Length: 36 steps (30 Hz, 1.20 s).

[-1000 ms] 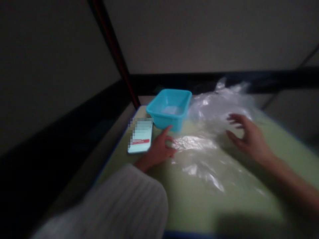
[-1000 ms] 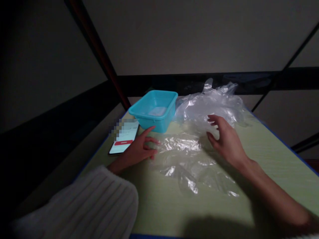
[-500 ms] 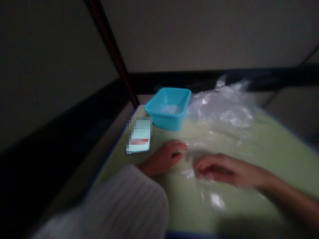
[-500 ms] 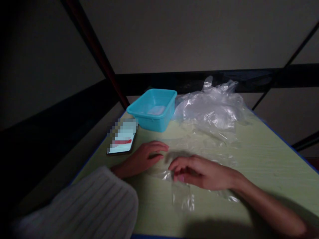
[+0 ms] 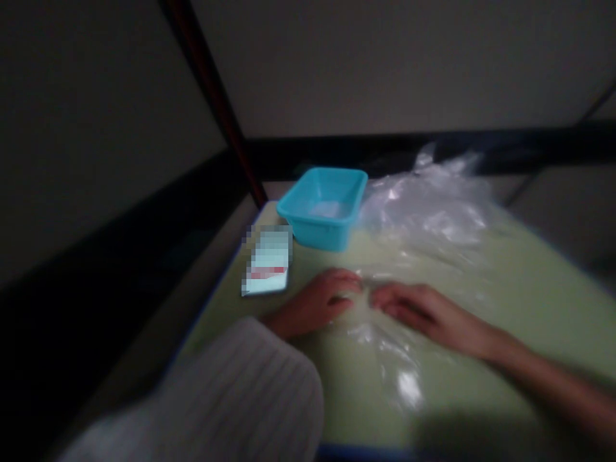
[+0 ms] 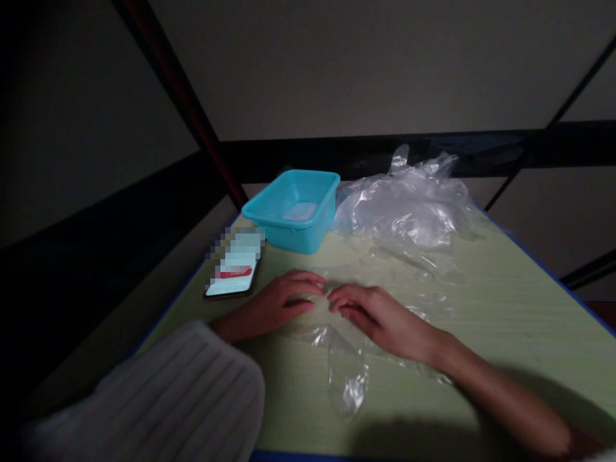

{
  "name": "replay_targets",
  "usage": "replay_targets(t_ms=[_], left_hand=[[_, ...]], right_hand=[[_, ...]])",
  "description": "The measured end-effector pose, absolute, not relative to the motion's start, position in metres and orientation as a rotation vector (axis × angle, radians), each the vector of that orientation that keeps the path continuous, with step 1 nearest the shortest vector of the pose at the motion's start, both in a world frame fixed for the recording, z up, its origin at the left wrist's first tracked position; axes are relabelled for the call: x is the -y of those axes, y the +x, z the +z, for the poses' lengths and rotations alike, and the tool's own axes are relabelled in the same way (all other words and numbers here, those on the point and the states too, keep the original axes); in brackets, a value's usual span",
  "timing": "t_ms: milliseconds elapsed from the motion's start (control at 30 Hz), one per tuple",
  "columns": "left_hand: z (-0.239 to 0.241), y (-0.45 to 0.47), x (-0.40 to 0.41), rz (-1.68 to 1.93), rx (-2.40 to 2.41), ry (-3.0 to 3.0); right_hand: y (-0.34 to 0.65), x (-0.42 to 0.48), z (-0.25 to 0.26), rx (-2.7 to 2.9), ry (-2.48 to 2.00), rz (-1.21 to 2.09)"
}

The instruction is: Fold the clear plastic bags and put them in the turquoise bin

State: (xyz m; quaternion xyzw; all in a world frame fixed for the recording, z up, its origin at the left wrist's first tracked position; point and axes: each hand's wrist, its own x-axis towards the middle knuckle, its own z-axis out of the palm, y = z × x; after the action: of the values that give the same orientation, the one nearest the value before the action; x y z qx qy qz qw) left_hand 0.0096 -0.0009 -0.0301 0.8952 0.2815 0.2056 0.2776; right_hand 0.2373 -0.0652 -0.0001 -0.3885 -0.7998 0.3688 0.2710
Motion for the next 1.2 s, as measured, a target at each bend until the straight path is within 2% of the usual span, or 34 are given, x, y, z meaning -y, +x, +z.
replay_targets(t_ms=[67, 200, 267, 333, 500, 600, 800, 1200], left_hand=[[-0.030, 0.009, 0.000, 0.548, -0.741, 2.400], [-0.030, 0.008, 0.000, 0.556, -0.696, 2.420], [-0.031, 0.007, -0.001, 0.539, -0.692, 2.424], [-0.030, 0.007, -0.001, 0.514, -0.701, 2.418], [-0.022, 0.010, 0.006, 0.463, -0.720, 2.480], [-0.015, 0.016, 0.016, 0.444, -0.672, 2.537], [-0.018, 0.026, 0.030, 0.386, -0.521, 2.591], [-0.029, 0.025, 0.031, 0.380, -0.596, 2.705]], right_hand=[[0.232, 0.073, 0.004, 2.193, -0.963, 1.137], [0.236, 0.082, 0.017, 2.264, -0.632, 1.770], [0.244, 0.079, 0.019, 2.201, -0.485, 1.932], [0.250, 0.073, 0.017, 2.096, -0.576, 1.758], [0.248, 0.062, 0.003, 2.066, -1.067, 0.850], [0.240, 0.064, -0.007, 2.252, -1.126, 0.605], [0.233, 0.070, -0.022, 2.429, -1.117, 0.449], [0.241, 0.072, -0.038, 2.680, -0.924, 0.274]])
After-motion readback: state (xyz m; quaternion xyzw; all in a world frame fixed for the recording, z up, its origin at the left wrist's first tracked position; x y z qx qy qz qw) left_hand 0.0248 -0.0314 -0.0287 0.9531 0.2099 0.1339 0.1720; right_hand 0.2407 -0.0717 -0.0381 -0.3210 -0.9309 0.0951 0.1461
